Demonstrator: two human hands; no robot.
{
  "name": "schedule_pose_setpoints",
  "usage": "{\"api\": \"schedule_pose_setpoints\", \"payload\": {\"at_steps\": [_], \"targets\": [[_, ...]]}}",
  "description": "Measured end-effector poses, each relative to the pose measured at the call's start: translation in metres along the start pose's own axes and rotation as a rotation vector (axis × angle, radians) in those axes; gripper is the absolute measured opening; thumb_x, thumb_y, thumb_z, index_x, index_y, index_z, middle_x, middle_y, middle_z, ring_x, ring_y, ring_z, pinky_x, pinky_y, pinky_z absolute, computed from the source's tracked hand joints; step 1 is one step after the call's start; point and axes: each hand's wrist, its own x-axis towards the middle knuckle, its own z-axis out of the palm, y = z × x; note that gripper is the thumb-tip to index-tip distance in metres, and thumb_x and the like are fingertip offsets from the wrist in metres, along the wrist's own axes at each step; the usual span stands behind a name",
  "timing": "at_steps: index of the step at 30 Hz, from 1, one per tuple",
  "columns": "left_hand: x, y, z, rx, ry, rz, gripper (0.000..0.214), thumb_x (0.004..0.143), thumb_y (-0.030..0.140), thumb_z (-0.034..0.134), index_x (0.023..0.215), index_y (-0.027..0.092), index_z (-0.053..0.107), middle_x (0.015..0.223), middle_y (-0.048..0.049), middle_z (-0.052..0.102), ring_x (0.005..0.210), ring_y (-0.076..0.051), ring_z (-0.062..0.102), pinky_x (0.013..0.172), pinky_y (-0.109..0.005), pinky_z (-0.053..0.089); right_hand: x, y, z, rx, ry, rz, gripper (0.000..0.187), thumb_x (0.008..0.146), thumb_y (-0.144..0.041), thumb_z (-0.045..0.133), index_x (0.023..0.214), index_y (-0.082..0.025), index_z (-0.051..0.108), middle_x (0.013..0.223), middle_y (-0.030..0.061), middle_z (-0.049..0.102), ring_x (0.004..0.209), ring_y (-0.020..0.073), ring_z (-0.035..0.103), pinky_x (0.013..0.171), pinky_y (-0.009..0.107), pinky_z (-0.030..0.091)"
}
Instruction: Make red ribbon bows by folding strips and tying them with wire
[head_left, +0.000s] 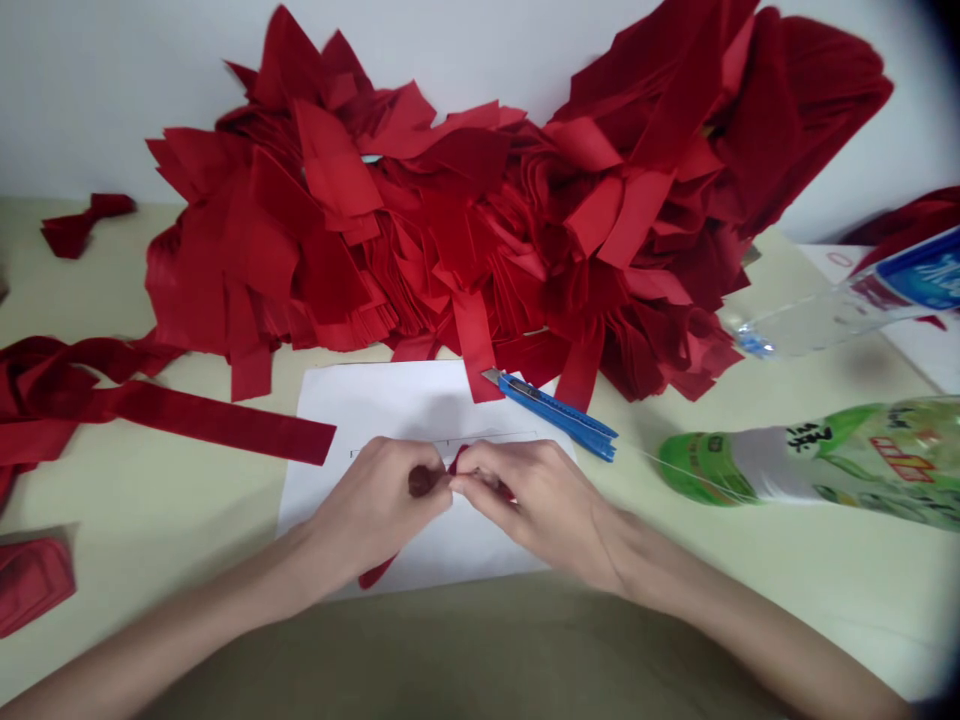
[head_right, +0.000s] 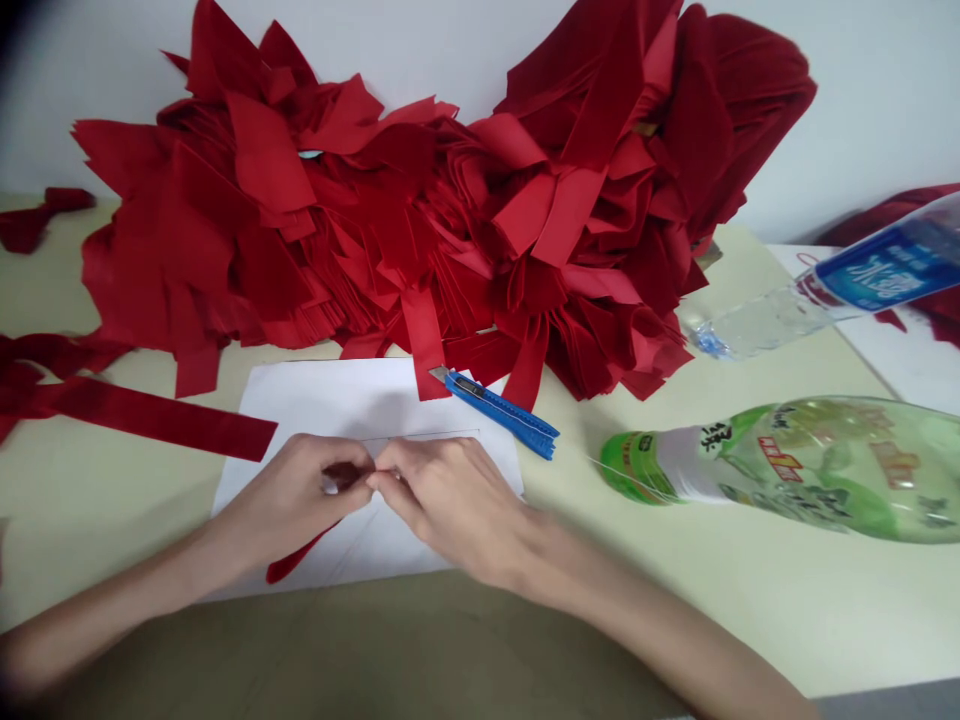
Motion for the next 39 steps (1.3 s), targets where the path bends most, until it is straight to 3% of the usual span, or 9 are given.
{"api": "schedule_pose_setpoints", "payload": {"at_steps": [8, 15, 26, 28, 30, 32, 34, 35, 39], "targets": [[0.007, 0.001, -0.008, -0.44, 0.08, -0.07, 0.019, 0.081, 0.028, 0.055, 0.071, 0.016, 0.066, 0.069, -0.0005, 0.066, 0.066, -0.012, 0.057, 0.064, -0.022, 0.044, 0.0, -0.003, 0.0, 0.193, 0.156, 0.177, 0.016, 0.089, -0.027, 0.047, 0.08, -0.018, 0.059, 0.061, -0.0048, 0.054, 0.051, 0.0065, 0.041, 0.051, 0.021, 0.033], [0.013, -0.001, -0.016, -0.925, 0.002, -0.247, 0.022, 0.082, 0.034, 0.06, 0.072, 0.016, 0.069, 0.068, 0.0, 0.064, 0.067, -0.008, 0.057, 0.061, -0.014, 0.043, 0.005, 0.006, -0.003, 0.498, 0.093, 0.231, 0.019, 0.085, -0.032, 0.055, 0.076, -0.016, 0.062, 0.059, -0.0036, 0.053, 0.052, 0.0068, 0.045, 0.05, 0.021, 0.035], [0.017, -0.006, -0.021, -1.085, -0.037, -0.23, 0.02, 0.082, 0.027, 0.059, 0.069, 0.014, 0.067, 0.07, -0.0002, 0.062, 0.061, -0.006, 0.053, 0.057, -0.013, 0.041, 0.013, 0.023, -0.023, 0.633, -0.013, 0.259, 0.022, 0.082, -0.033, 0.058, 0.074, -0.013, 0.065, 0.051, -0.0044, 0.05, 0.045, 0.005, 0.038, 0.043, 0.02, 0.029], [0.015, -0.005, -0.024, -1.106, -0.129, -0.154, 0.019, 0.081, 0.026, 0.059, 0.067, 0.015, 0.066, 0.071, -0.0008, 0.063, 0.06, -0.007, 0.054, 0.059, -0.016, 0.043, 0.015, 0.029, -0.024, 0.691, -0.104, 0.252, 0.021, 0.081, -0.032, 0.059, 0.076, -0.013, 0.064, 0.051, -0.0051, 0.049, 0.044, 0.0045, 0.036, 0.043, 0.02, 0.028], [0.009, -0.003, -0.025, -1.054, -0.356, -0.077, 0.015, 0.077, 0.026, 0.062, 0.067, 0.016, 0.065, 0.068, -0.0019, 0.065, 0.056, -0.009, 0.055, 0.056, -0.021, 0.044, 0.017, 0.035, -0.022, 0.756, -0.2, 0.225, 0.019, 0.08, -0.031, 0.06, 0.077, -0.012, 0.064, 0.05, -0.0058, 0.048, 0.044, 0.0042, 0.035, 0.042, 0.019, 0.027], [0.003, 0.001, -0.023, -0.854, -0.63, -0.047, 0.012, 0.074, 0.026, 0.062, 0.068, 0.016, 0.065, 0.067, -0.0032, 0.066, 0.053, -0.012, 0.055, 0.054, -0.024, 0.043, 0.018, 0.04, -0.018, 0.78, -0.28, 0.182, 0.019, 0.08, -0.03, 0.06, 0.077, -0.012, 0.065, 0.05, -0.0058, 0.048, 0.044, 0.0042, 0.036, 0.042, 0.019, 0.027], [-0.003, 0.003, -0.017, -0.543, -0.733, -0.045, 0.012, 0.075, 0.023, 0.059, 0.067, 0.016, 0.064, 0.066, -0.0024, 0.065, 0.054, -0.013, 0.054, 0.054, -0.026, 0.041, 0.018, 0.038, -0.016, 0.752, -0.295, 0.141, 0.02, 0.081, -0.031, 0.059, 0.078, -0.012, 0.065, 0.051, -0.0053, 0.048, 0.045, 0.0045, 0.037, 0.042, 0.019, 0.027], [-0.004, 0.004, -0.013, -0.386, -0.672, -0.039, 0.014, 0.075, 0.022, 0.056, 0.064, 0.016, 0.063, 0.063, -0.001, 0.063, 0.055, -0.012, 0.053, 0.055, -0.025, 0.04, 0.017, 0.034, -0.016, 0.728, -0.275, 0.121, 0.02, 0.082, -0.031, 0.059, 0.078, -0.012, 0.065, 0.052, -0.0049, 0.049, 0.046, 0.0047, 0.039, 0.042, 0.019, 0.028], [0.001, 0.001, -0.004, -0.041, -0.117, -0.023, 0.02, 0.076, 0.021, 0.05, 0.059, 0.016, 0.059, 0.056, 0.0016, 0.055, 0.057, -0.012, 0.048, 0.055, -0.026, 0.036, 0.008, 0.011, -0.02, 0.574, -0.087, 0.089, 0.017, 0.083, -0.025, 0.057, 0.073, -0.013, 0.062, 0.055, -0.0037, 0.051, 0.049, 0.0052, 0.042, 0.045, 0.019, 0.032]]}}
